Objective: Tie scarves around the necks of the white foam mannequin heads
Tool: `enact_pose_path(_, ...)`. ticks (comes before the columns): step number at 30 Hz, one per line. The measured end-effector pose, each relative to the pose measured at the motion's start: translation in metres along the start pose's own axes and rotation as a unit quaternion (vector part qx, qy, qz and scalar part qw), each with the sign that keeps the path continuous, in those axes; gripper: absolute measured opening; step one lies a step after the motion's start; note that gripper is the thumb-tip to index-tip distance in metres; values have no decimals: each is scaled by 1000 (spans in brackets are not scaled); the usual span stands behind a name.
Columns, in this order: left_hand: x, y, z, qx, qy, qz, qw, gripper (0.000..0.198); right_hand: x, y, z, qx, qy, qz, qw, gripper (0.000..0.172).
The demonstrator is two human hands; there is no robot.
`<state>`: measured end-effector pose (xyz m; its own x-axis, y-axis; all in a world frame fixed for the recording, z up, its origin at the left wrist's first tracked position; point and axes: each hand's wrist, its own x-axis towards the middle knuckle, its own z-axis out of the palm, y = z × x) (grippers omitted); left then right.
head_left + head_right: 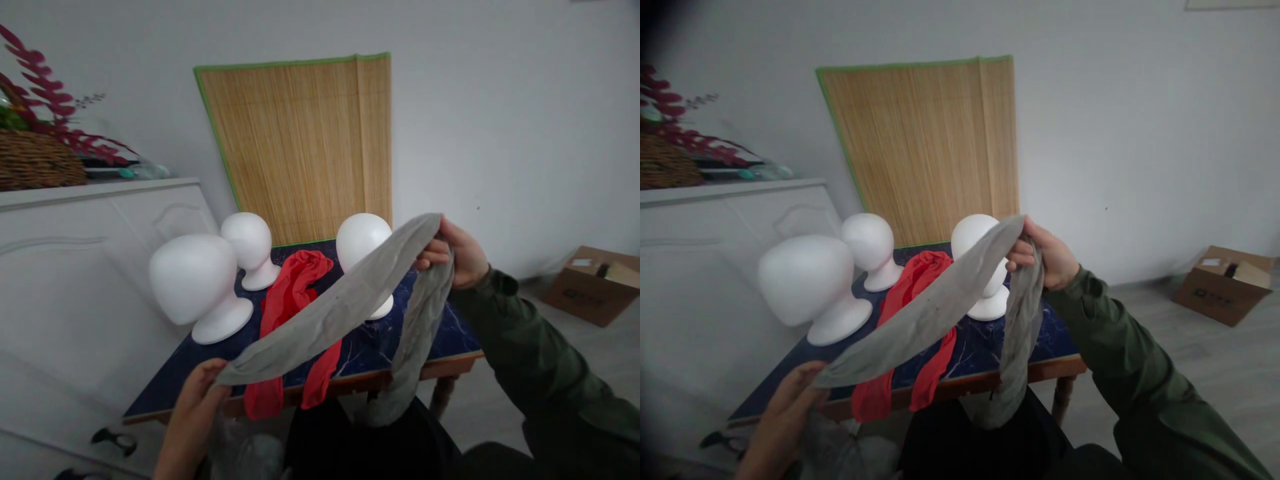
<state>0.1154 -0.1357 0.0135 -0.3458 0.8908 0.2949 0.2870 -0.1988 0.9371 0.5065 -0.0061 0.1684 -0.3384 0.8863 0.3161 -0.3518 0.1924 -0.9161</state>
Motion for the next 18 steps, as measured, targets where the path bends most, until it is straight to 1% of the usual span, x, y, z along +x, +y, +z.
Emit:
enact_pose_path(1, 0, 1, 12, 44, -39, -19, 998, 31, 7, -12, 7, -16, -16, -1, 1000, 49)
enact_pose_path(2, -1, 4, 24, 86, -92, -27, 992, 37, 14, -23, 15, -36, -43, 2, 998, 49)
enact_pose_path(4, -5, 14, 45, 155, -208, -6, 966, 53, 26, -39, 32, -92, -119, 15, 988, 46)
enact_pose_path(5, -6, 21, 55, 171, -251, 20, 953, 61, 31, -44, 40, -129, -153, 13, 980, 43)
enact_pose_path(6, -8, 29, 65, 175, -281, 46, 942, 68, 36, -48, 47, -171, -178, -1, 969, 39)
enact_pose_path(8, -7, 46, 83, 145, -315, 92, 933, 79, 45, -51, 61, -264, -211, -62, 939, 27)
enact_pose_path(9, -4, 55, 93, 115, -320, 114, 933, 84, 49, -52, 68, -315, -229, -101, 916, 22)
enact_pose_path(10, 0, 63, 103, 78, -318, 138, 935, 88, 52, -52, 75, -364, -255, -137, 885, 17)
enact_pose_path(12, 14, 79, 123, 8, -297, 177, 938, 92, 57, -54, 90, -461, -321, -198, 804, 9)
enact_pose_path(13, 22, 87, 133, -18, -283, 184, 941, 89, 58, -55, 98, -502, -344, -226, 761, 7)
enact_pose_path(14, 30, 94, 141, -39, -267, 180, 946, 83, 59, -57, 105, -535, -351, -257, 724, 7)
enact_pose_path(15, 38, 101, 148, -58, -248, 169, 952, 74, 59, -59, 112, -561, -343, -288, 696, 9)
enact_pose_path(16, 45, 108, 154, -81, -228, 152, 958, 64, 59, -62, 118, -582, -321, -317, 677, 12)
enact_pose_path(17, 51, 114, 159, -108, -208, 131, 963, 54, 59, -64, 122, -595, -292, -342, 666, 15)
enact_pose_path(18, 57, 119, 161, -141, -191, 111, 965, 47, 59, -67, 124, -602, -260, -360, 663, 17)
